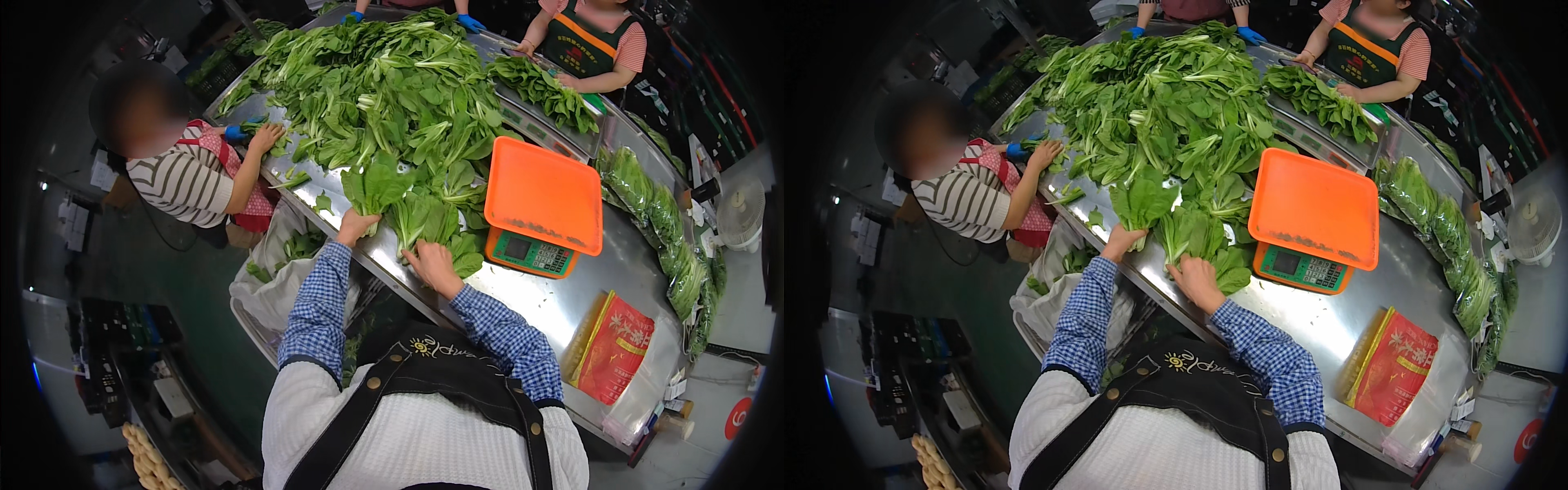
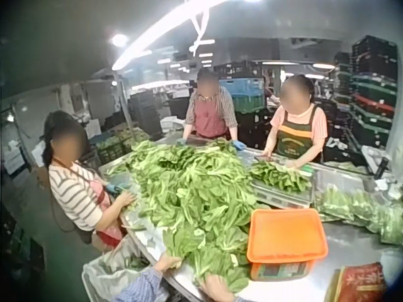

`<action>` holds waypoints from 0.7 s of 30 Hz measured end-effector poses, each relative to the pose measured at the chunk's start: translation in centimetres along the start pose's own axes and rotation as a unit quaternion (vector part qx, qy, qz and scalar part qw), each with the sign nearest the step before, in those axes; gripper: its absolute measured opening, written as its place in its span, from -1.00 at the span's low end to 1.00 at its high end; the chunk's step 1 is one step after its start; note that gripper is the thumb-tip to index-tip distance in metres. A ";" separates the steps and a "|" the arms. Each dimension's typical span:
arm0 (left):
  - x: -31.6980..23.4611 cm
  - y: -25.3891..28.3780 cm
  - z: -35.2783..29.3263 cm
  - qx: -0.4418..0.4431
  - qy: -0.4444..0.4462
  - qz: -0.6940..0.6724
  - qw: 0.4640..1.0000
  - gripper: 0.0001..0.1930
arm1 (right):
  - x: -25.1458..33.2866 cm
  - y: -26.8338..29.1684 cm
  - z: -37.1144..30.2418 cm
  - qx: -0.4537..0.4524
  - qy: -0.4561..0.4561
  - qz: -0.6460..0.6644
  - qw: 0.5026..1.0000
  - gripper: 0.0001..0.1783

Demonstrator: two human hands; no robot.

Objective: The person selects bunches of leafy green vegetables, places them on a digital scale, and then wraps them in plastic bags. The person repeats this process multiple times, arranging the packaged vegetables on the counter.

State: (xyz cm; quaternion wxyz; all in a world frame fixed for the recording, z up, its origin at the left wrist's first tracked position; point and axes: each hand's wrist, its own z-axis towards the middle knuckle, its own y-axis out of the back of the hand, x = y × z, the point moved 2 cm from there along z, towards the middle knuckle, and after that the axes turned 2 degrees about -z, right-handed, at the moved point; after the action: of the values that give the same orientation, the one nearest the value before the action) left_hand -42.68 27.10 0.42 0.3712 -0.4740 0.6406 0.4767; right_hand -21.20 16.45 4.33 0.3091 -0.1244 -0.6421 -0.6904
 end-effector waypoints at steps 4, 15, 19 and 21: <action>-1.0 0.5 -0.2 0.031 0.076 -0.083 0.993 -0.60 | -0.3 -0.1 0.2 -0.021 -0.032 0.083 0.996 -0.53; -0.2 2.1 -3.2 0.053 0.125 -0.342 0.930 -0.64 | 0.1 -1.1 1.5 -0.014 -0.055 0.143 0.988 -0.75; -0.5 1.9 -5.5 0.077 0.032 -0.421 0.903 -0.56 | 1.4 1.3 0.7 0.046 -0.150 0.516 0.842 -0.83; -1.6 -0.1 -6.4 0.051 0.009 -0.410 0.911 -0.56 | 2.5 2.9 0.2 -0.014 -0.097 0.538 0.837 -0.84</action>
State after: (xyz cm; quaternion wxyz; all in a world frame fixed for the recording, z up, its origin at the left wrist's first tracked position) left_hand -42.34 21.31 3.59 0.5520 -0.6796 0.4167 0.2446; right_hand -21.52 16.00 8.13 0.5667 -0.5207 -0.4910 -0.4083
